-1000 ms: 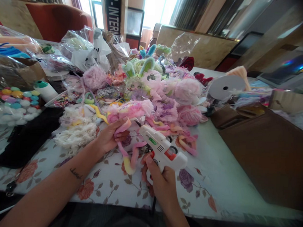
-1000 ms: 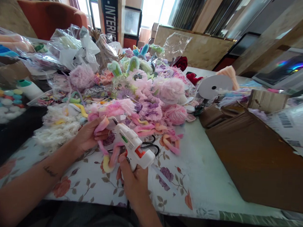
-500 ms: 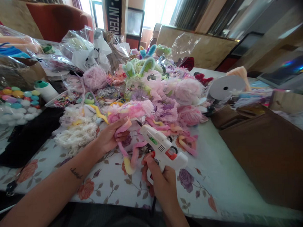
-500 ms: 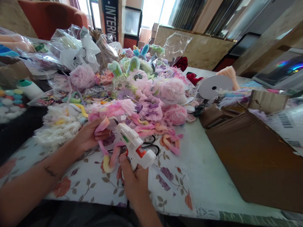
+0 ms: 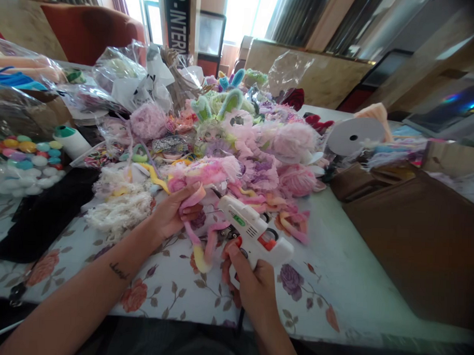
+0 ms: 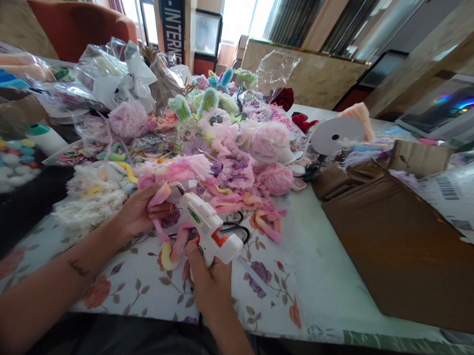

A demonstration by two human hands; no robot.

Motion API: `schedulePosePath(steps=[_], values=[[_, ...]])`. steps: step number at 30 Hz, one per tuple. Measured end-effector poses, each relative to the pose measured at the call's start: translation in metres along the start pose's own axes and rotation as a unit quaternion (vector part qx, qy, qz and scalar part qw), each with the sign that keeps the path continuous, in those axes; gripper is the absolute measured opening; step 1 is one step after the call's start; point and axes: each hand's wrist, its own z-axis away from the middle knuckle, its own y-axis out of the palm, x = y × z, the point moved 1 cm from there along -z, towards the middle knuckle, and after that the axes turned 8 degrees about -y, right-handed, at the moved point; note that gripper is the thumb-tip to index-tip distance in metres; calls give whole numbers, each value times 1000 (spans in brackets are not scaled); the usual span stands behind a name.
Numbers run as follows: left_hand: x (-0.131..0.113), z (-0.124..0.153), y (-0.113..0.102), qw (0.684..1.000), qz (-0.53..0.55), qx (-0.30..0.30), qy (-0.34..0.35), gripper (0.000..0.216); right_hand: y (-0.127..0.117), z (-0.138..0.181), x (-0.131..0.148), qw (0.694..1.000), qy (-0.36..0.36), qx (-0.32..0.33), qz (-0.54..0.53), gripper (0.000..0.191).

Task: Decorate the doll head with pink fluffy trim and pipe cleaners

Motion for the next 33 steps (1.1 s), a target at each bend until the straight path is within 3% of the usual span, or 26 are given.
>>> schedulePosePath(steps=[9,33], values=[[0,-1,0,1000,3,-1,2,38,0,0,-3,999,16,26,18,28],[0,-1,-1,1000,12,9,-6,40,-2,-4,-5,1000,-6,1,-1,29]])
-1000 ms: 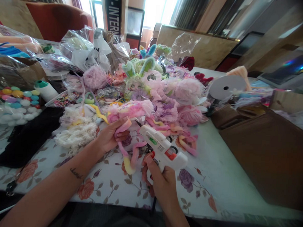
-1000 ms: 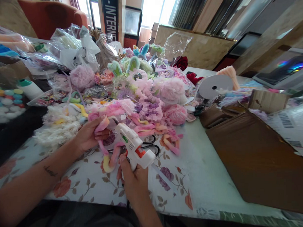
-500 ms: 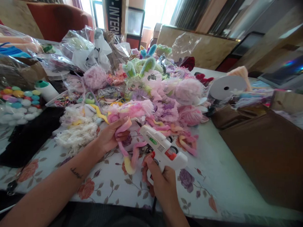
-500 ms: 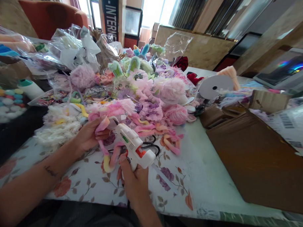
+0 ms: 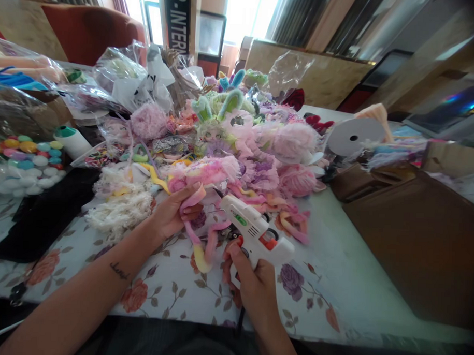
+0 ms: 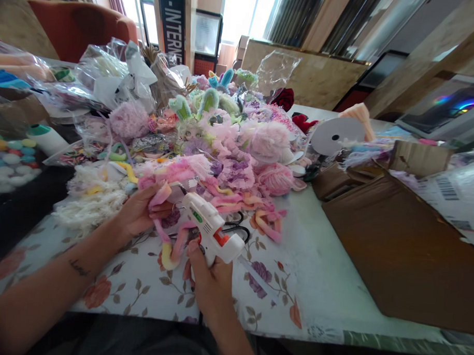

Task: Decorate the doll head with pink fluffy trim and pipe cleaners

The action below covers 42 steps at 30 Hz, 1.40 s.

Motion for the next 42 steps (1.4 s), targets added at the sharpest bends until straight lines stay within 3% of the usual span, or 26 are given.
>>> schedulePosePath(steps=[22,42], values=[[1,1,1,1000,-3,-3,4,39,4,4,7,1000,20,-1,5,31],[0,1,1,1000,-18,2,7,37,2,4,8,999,-24,-22,-25,36]])
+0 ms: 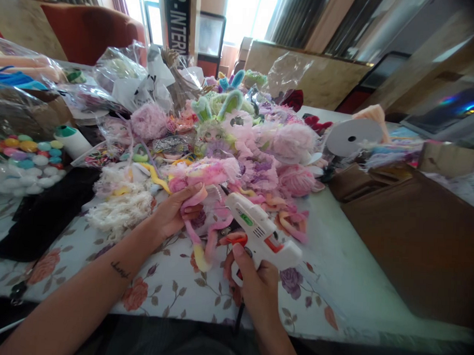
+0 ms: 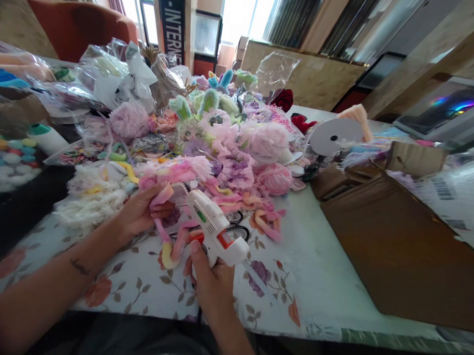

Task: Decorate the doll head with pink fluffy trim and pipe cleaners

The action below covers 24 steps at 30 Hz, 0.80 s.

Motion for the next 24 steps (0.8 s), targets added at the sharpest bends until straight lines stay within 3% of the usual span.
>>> schedulePosePath(steps=[5,9,13,17,19,21,24], values=[[-4,-1,-1,1000,16,-8,7,40,-5,-4,0,997,-15,-45,-61,33],[-6,1,0,1000,15,-8,13,39,-33,-9,3,989,-50,-121,-64,31],[-5,2,2,1000,10,-22,18,37,-91,-9,10,969,-79,-230,-50,34],[-4,5,5,999,1,-31,9,36,-160,-19,13,938,-128,-320,41,29],[-3,6,7,999,-2,-34,7,35,-192,-35,10,929,-133,-328,107,29],[-3,8,9,999,2,-36,11,35,-218,-54,3,917,-90,-326,210,30],[-5,9,10,999,6,-42,16,37,-242,-83,-4,889,-80,-307,330,24]])
